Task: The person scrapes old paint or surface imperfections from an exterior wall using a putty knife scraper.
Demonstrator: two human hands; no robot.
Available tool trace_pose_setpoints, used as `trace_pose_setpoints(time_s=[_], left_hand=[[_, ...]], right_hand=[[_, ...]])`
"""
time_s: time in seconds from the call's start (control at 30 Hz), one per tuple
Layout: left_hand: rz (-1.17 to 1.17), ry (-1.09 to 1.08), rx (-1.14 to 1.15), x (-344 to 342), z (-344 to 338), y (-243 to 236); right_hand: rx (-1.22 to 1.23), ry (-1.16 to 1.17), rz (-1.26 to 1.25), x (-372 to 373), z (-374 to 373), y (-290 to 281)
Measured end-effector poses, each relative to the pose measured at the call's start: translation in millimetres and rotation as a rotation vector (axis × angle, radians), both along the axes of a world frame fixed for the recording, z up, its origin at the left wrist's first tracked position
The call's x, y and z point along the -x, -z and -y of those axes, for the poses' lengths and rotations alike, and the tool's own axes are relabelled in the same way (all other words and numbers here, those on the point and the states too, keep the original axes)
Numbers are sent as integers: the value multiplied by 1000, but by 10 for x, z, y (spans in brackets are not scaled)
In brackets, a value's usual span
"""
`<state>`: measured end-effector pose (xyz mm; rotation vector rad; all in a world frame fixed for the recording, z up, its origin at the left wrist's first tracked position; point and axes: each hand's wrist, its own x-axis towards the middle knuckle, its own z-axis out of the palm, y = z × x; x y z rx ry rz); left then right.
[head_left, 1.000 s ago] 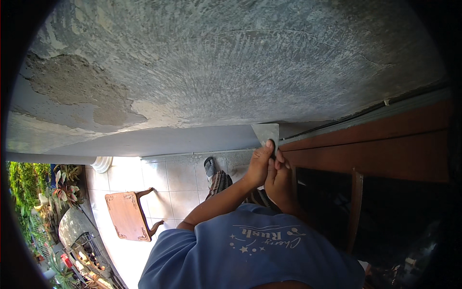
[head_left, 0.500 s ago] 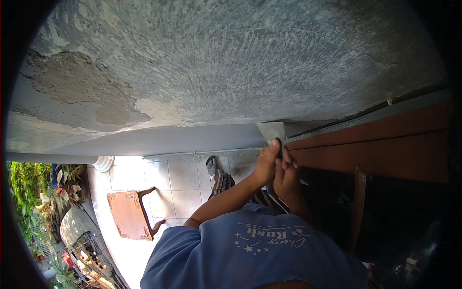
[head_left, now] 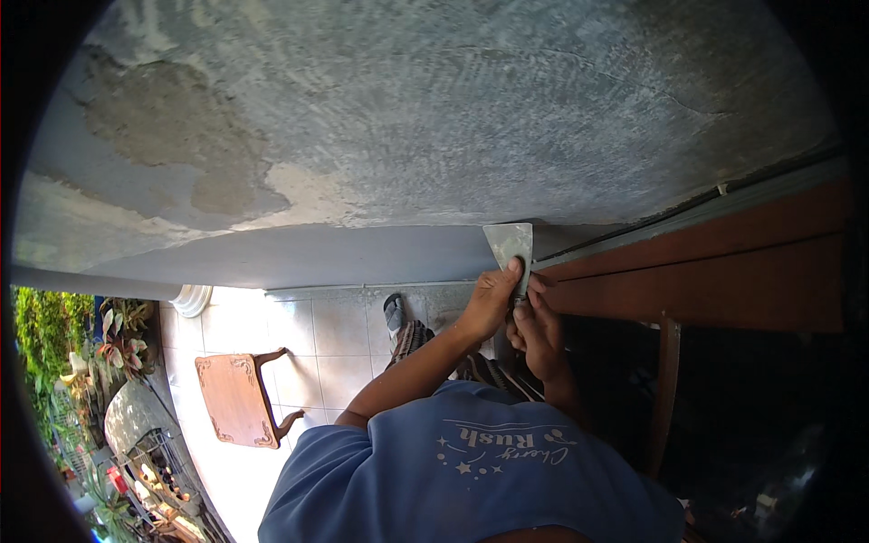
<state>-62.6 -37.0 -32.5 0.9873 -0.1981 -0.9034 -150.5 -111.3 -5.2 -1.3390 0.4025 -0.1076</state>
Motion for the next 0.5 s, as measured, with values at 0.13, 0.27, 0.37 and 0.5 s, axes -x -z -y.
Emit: trace_pose_setpoints(time_s=[0.13,0.27,0.37,0.5], left_hand=[[-11,-34,3,40,-54,-6],[-104,-69,261,60,75,31],[-92,-14,291,80,248,-4],[-77,-24,305,75,209,49]], right_hand=[[174,-7,111,-62,-155,138],[830,90,244,-93,-69,150],[851,116,179,-31,79,199],[885,91,199,-161,6,113]])
